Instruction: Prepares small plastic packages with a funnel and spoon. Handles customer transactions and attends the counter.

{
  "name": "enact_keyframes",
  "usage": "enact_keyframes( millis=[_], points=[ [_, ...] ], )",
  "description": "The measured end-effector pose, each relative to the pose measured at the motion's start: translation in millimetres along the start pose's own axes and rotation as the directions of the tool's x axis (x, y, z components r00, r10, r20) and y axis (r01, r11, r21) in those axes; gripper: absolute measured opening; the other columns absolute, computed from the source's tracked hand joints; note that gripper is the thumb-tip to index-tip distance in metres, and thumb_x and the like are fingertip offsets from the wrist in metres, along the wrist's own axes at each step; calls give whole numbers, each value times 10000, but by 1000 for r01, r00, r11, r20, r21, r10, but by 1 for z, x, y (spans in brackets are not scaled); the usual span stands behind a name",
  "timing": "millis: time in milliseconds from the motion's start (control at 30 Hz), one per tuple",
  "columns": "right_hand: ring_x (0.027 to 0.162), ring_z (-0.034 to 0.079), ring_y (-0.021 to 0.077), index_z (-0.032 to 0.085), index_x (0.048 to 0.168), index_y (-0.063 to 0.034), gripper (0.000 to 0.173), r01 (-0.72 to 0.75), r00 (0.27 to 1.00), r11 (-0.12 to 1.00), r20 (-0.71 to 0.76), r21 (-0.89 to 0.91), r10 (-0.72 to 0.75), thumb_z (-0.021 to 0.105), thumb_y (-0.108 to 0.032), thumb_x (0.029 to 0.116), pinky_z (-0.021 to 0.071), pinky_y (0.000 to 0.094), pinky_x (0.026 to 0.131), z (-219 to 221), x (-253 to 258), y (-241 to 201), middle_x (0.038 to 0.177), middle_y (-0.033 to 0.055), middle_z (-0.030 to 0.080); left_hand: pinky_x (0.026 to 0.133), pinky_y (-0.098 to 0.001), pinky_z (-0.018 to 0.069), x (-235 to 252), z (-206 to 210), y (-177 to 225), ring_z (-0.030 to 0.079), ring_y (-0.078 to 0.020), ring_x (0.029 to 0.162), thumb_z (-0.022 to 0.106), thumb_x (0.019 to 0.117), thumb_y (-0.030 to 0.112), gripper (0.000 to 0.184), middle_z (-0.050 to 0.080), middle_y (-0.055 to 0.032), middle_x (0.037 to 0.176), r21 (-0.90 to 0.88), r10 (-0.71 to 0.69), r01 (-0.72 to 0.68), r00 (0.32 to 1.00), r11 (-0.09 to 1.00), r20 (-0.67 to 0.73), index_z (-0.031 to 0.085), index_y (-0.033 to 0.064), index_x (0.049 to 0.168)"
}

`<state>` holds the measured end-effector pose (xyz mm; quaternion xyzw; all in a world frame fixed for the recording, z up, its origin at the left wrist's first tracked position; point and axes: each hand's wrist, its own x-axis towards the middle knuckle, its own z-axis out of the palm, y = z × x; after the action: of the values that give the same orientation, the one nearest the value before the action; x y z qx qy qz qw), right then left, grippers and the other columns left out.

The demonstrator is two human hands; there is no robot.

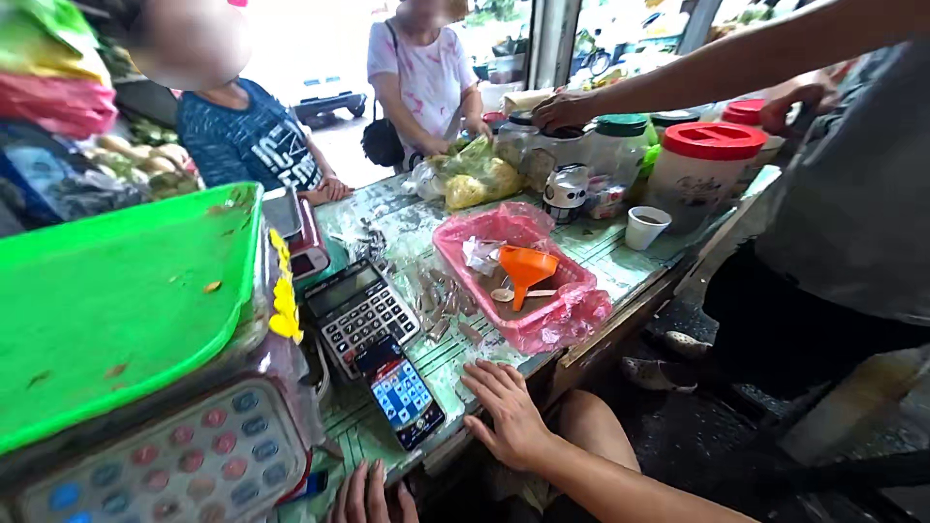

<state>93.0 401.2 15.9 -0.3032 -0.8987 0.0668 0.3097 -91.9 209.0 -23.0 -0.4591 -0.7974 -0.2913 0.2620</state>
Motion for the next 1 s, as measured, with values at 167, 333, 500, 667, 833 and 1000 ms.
enact_keyframes(
  millis=[167, 333, 500, 667, 833, 1000],
  points=[
    [1394, 519, 291, 647, 1383, -165, 585, 1, 1000, 999, 15, 35, -2, 511, -573, 986, 375, 597, 1140, -8, 1, -2, 1469, 64, 598, 1151, -554, 308, 1, -6, 5, 524, -316, 1344, 563, 957, 413, 439, 627, -135, 1360, 20, -15, 15, 1000, 1000, 4, 646, 161, 1307],
    [1413, 493, 302, 642, 1387, -161, 628, 12, 999, 1000, 44, 22, -13, 494, -615, 978, 327, 609, 1163, -4, -1, 2, 1478, 66, 588, 1165, -553, 304, 0, -3, 4, 536, -315, 1333, 605, 941, 362, 422, 640, -131, 1347, 17, -24, 24, 1000, 1000, 19, 656, 158, 1307],
    [1397, 503, 282, 655, 1372, -185, 618, 28, 1000, 1000, 11, -2, -28, 458, -629, 990, 318, 588, 1158, 2, -3, 3, 1456, 37, 608, 1157, -559, 306, -1, -2, 4, 541, -325, 1326, 602, 937, 351, 416, 644, -130, 1339, 29, -30, 29, 999, 999, 15, 659, 154, 1299],
    [1424, 474, 273, 646, 1378, -185, 593, 28, 999, 1000, 30, 1, -28, 486, -606, 993, 310, 578, 1170, 0, -3, 3, 1477, 35, 588, 1168, -561, 290, -1, -1, 3, 533, -316, 1332, 602, 942, 373, 426, 635, -119, 1354, 29, -26, 26, 1000, 999, 10, 650, 167, 1311],
    [1432, 465, 265, 644, 1380, -190, 593, 23, 999, 1000, 41, 9, -24, 484, -612, 995, 311, 569, 1173, -1, -3, 3, 1489, 27, 578, 1173, -551, 279, -2, -2, 2, 522, -300, 1347, 601, 941, 379, 429, 628, -113, 1367, 31, -21, 20, 1000, 999, 19, 649, 167, 1311],
    [1413, 490, 264, 647, 1376, -193, 645, 39, 999, 999, 24, 16, -40, 493, -666, 966, 326, 567, 1167, -1, -3, 4, 1461, 27, 604, 1161, -560, 286, -1, -3, 3, 512, -311, 1355, 588, 949, 386, 438, 623, -127, 1371, 29, -11, 11, 1000, 1000, 20, 641, 160, 1320]
  ],
)
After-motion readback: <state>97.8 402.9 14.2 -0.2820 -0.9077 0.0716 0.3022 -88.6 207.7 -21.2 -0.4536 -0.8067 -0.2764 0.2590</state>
